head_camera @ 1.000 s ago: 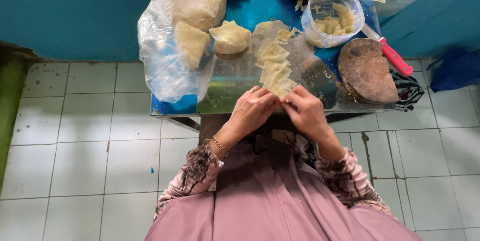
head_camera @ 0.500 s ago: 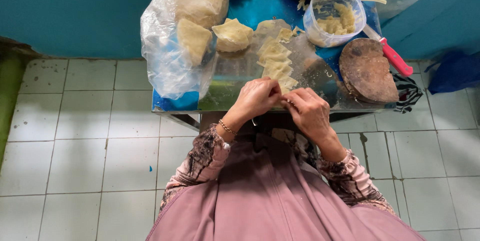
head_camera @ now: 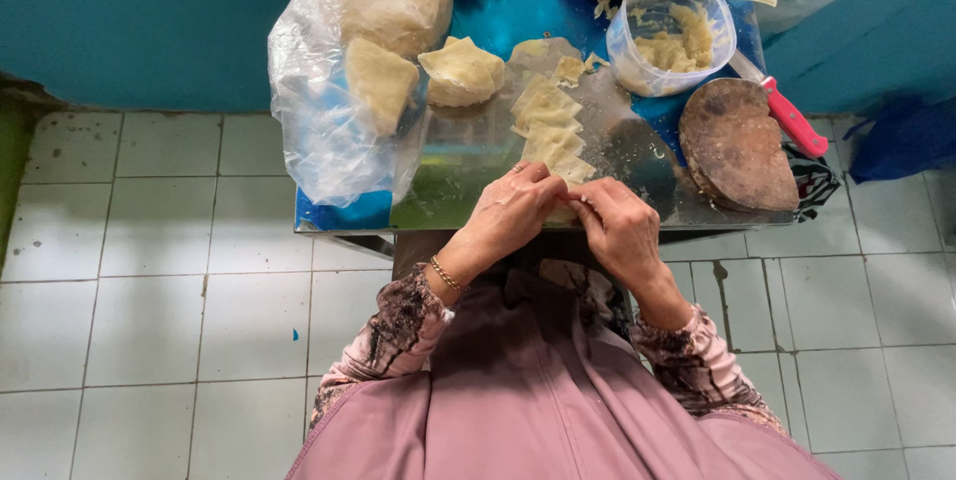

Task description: The person pinches and folds small triangular dough wrappers by hand, sealing their edges one at a time, and places the finished pastries in a row on the table. They occasionally reach into a plastic bag of brown filling and add a portion to a wrapper before folding it closed.

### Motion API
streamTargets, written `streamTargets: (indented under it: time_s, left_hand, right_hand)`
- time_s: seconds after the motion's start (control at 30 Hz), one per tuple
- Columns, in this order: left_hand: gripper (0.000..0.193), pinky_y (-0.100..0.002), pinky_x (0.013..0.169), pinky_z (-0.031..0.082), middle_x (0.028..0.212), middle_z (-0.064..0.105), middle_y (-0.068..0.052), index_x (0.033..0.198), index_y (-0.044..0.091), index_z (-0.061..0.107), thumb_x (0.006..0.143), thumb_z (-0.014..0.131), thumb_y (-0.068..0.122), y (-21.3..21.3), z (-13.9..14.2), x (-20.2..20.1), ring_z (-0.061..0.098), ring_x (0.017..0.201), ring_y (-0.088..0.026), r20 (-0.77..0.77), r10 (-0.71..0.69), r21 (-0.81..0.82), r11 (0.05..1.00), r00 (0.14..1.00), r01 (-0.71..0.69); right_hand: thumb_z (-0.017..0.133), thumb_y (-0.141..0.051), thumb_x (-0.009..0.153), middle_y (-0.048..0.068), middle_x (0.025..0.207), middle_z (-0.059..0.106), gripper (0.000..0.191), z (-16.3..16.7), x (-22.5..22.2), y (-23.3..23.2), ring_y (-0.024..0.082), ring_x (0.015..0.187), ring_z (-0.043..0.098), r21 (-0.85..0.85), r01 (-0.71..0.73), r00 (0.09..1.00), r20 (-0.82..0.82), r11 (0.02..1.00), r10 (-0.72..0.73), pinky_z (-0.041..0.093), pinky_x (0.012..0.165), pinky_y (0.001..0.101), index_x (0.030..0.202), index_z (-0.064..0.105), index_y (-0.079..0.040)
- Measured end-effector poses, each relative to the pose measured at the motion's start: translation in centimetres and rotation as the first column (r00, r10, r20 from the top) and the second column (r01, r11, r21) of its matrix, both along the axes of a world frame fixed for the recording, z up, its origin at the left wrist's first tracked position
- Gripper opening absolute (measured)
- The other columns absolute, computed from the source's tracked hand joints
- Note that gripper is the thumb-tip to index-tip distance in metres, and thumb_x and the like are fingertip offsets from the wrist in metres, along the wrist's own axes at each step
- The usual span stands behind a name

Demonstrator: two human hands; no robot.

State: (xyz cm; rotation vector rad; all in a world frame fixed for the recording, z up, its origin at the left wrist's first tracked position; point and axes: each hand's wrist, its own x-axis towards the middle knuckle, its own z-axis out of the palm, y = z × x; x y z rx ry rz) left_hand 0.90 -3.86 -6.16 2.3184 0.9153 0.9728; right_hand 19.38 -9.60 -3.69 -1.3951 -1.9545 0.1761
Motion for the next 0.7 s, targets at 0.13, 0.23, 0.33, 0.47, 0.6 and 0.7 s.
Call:
streamTargets:
  time_s: [0.13,0.23,0.33,0.47,0.6,0.7]
  left_hand:
    - [0.004,-0.042,0.078,0.054,0.093,0.061,-0.010,0.091,0.009,0.065,0.090,0.069,0.010,-0.2,0.4,0.0,0.064,0.097,-0.032,0.037,0.045,-0.020,0.999,0.998,-0.044]
    - [0.008,-0.042,0.081,0.054,0.099,0.061,-0.011,0.099,0.006,0.065,0.092,0.068,0.009,-1.1,0.5,0.0,0.062,0.097,-0.032,0.117,0.061,0.040,0.997,0.991,-0.067]
    - [0.007,-0.041,0.080,0.055,0.094,0.061,-0.010,0.096,0.006,0.067,0.092,0.069,0.010,-1.5,0.5,-0.4,0.063,0.095,-0.031,0.052,0.043,0.026,0.999,0.998,-0.044]
    - [0.006,-0.041,0.077,0.054,0.093,0.061,-0.009,0.094,0.007,0.068,0.090,0.071,0.010,-1.3,0.5,-0.2,0.064,0.093,-0.031,0.044,0.078,-0.002,0.997,0.996,-0.078]
    - [0.005,-0.041,0.078,0.054,0.092,0.061,-0.010,0.094,0.007,0.068,0.089,0.071,0.008,-1.2,0.9,-0.1,0.065,0.092,-0.031,0.045,0.079,-0.028,0.997,0.996,-0.078]
    - [0.019,-0.042,0.077,0.053,0.098,0.060,-0.013,0.106,0.001,0.066,0.088,0.071,0.006,-1.4,1.4,-0.5,0.063,0.092,-0.033,0.136,0.051,-0.065,0.997,0.989,-0.042]
  right_hand:
    - [0.078,-0.014,0.088,0.008,0.093,0.067,0.014,0.5,-0.2,-0.2,0.028,0.081,0.068,-0.027,0.031,0.998,0.053,0.999,-0.029,0.053,0.068,0.0388,0.099,0.075,-0.007]
    - [0.078,-0.014,0.089,0.007,0.092,0.066,0.010,0.6,-0.1,0.4,0.028,0.080,0.067,-0.043,0.043,0.997,0.067,0.998,-0.040,0.052,0.067,0.0392,0.097,0.075,-0.008]
    - [0.078,-0.014,0.090,0.006,0.092,0.065,0.008,0.7,-0.2,0.4,0.028,0.080,0.067,-0.011,0.045,0.996,0.080,0.999,-0.044,0.052,0.068,0.0392,0.096,0.075,-0.008]
    - [0.076,-0.007,0.086,0.007,0.093,0.066,0.016,1.1,-0.6,-0.5,0.028,0.083,0.066,0.123,0.061,0.981,0.177,0.990,-0.083,0.053,0.071,0.0398,0.102,0.076,-0.008]
    - [0.078,-0.009,0.086,0.005,0.099,0.071,0.015,1.6,-0.2,-0.3,0.026,0.086,0.066,0.083,-0.011,0.998,0.066,0.996,0.005,0.054,0.075,0.0376,0.099,0.071,-0.008]
    - [0.077,-0.006,0.084,0.003,0.096,0.073,0.015,1.9,0.3,0.5,0.025,0.083,0.065,0.043,-0.030,0.990,0.136,0.999,0.024,0.053,0.073,0.0371,0.097,0.074,-0.011]
